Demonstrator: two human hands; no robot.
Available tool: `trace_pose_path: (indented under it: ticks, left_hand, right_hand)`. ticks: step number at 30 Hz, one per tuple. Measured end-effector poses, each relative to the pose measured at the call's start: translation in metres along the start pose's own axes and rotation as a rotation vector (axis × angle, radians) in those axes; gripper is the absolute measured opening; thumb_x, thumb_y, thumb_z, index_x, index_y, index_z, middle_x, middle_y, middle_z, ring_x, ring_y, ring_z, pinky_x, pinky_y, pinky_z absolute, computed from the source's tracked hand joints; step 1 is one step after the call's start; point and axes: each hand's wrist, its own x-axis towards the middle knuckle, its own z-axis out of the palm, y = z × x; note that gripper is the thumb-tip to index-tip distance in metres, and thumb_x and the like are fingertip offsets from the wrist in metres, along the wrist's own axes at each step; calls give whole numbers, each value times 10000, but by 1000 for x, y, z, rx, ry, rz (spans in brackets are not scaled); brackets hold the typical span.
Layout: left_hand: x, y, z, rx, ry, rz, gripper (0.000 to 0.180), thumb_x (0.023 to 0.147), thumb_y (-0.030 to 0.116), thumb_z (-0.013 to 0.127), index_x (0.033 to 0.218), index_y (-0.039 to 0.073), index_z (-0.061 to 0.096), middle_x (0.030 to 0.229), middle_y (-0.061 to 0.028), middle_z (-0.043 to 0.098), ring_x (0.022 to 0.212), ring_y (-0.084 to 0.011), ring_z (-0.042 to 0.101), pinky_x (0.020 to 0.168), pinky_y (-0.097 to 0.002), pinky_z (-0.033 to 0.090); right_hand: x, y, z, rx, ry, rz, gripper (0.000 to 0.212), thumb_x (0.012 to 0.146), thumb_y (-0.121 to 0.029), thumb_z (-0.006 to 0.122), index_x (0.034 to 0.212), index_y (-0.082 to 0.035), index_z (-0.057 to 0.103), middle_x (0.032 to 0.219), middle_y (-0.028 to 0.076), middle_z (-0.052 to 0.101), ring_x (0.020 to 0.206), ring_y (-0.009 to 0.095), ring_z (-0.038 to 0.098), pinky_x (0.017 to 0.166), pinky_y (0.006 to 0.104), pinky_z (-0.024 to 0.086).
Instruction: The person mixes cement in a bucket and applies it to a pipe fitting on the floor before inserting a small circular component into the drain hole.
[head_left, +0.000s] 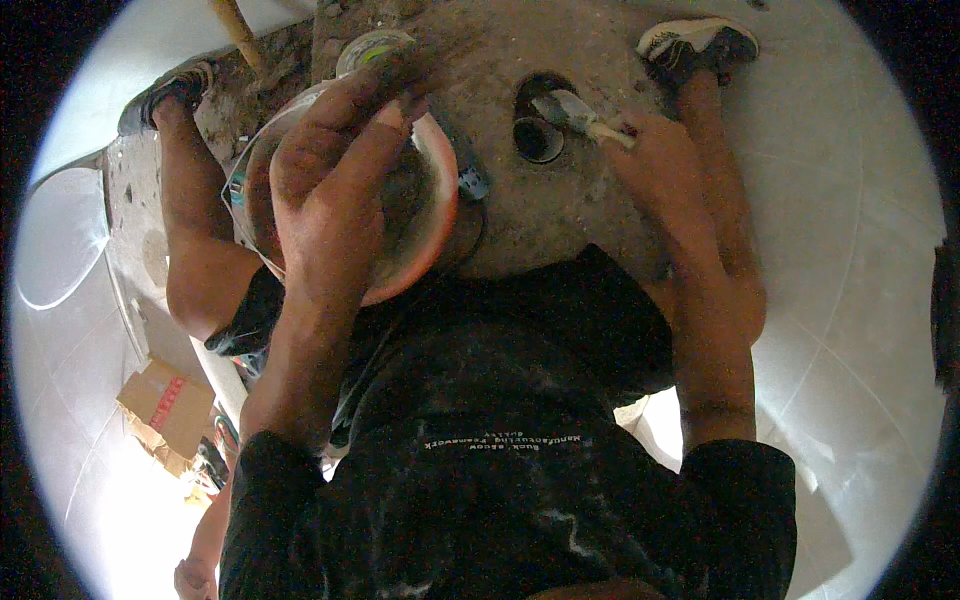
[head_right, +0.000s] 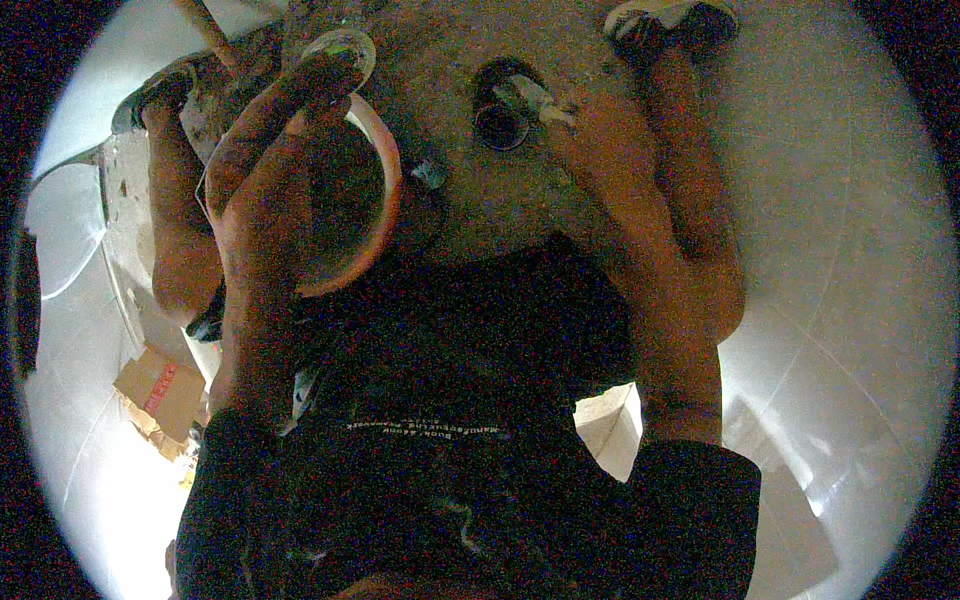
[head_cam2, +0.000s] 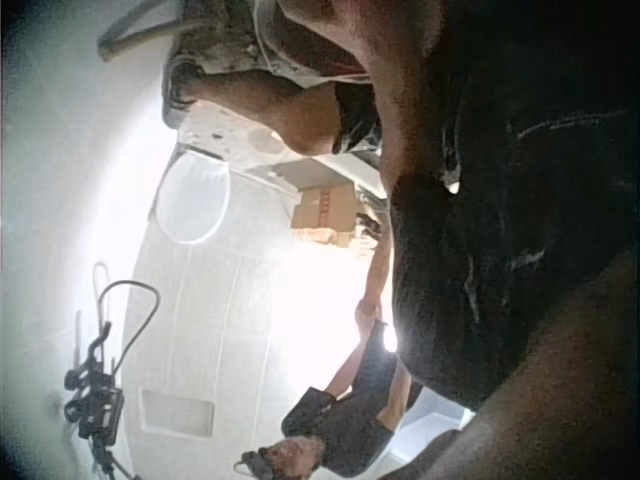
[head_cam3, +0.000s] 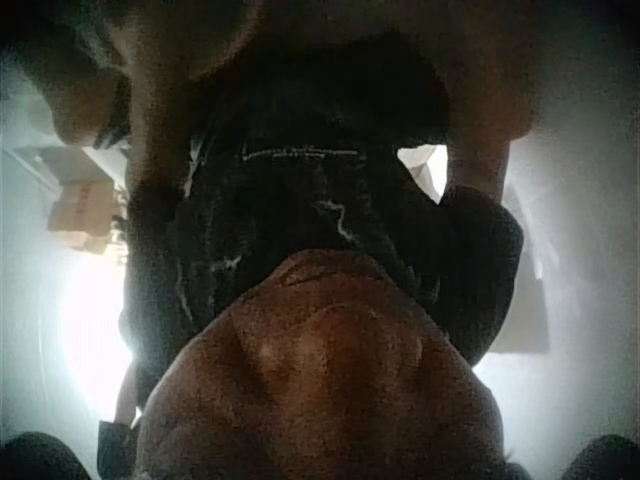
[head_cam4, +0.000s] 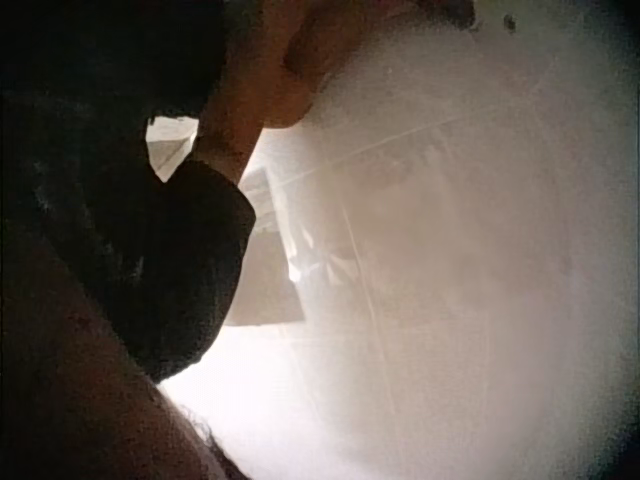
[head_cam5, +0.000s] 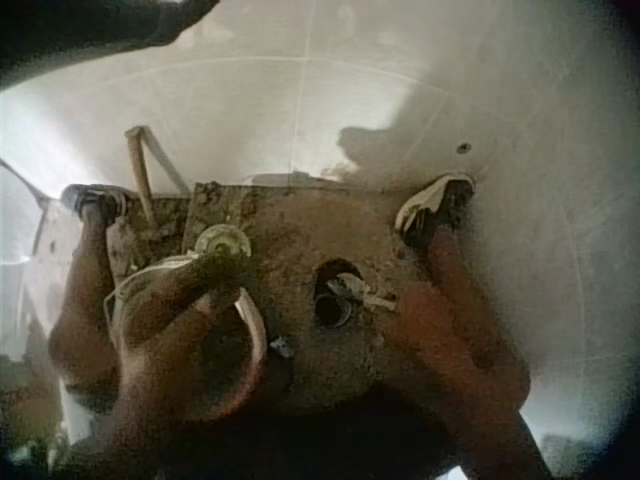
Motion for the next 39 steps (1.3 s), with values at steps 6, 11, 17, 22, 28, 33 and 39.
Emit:
trace_pose_path:
  ticks: [6,11,17,22,28,33,39]
  left_hand:
    - [2,0,-7,123,-65,-67,354,968,81,605,1293,-57,623,1166,-113,720,1096,-166,652,993,-280,474]
    - [-3,-7,-25,-37,14,-48,339,960,90,601,1258,-65,645,1151,-125,726,1085,-178,664,992,-288,482]
    - [-1,-17,-39,-37,72,-20,325,948,107,620,1225,-55,669,1123,-130,735,1064,-186,678,994,-308,489]
    - [-2,-13,-38,176,44,105,311,962,124,610,1212,-46,678,1112,-128,737,1044,-180,682,981,-310,492]
    - [4,-16,-43,-61,50,5,298,966,101,604,1205,-63,673,1105,-124,741,1029,-175,687,976,-306,499]
    - [-1,-15,-41,-50,61,-7,306,973,102,596,1214,-73,665,1105,-134,740,1035,-177,687,977,-308,501]
    - [-1,-14,-54,-267,119,-29,297,985,54,556,1228,-94,638,1163,-184,714,1103,-255,689,1030,-372,516]
  right_hand:
    - [56,17,42,-279,-52,7,394,838,-372,685,1067,-57,747,998,202,726,949,407,699,841,506,549]
    - [60,-9,-5,-303,-174,129,437,815,-375,678,1119,-67,743,1054,206,732,980,396,703,922,508,510]
    - [57,-24,-29,-214,-288,119,423,849,-395,646,1114,-84,753,1027,193,744,1043,378,694,995,505,460]
    - [51,-26,-12,-330,-155,102,459,844,-391,668,1123,-33,740,1016,202,744,1029,383,693,978,492,475]
    - [53,15,-4,-300,8,-31,486,872,-395,664,1133,12,709,1064,225,730,1063,393,681,1040,485,434]
    - [49,-52,-15,-472,-226,108,466,871,-396,681,1117,-2,721,1066,235,726,1043,397,685,1097,486,374]
    - [38,-25,-18,-291,-103,57,449,862,-418,688,1089,-36,754,1034,226,738,1017,377,702,1024,463,444]
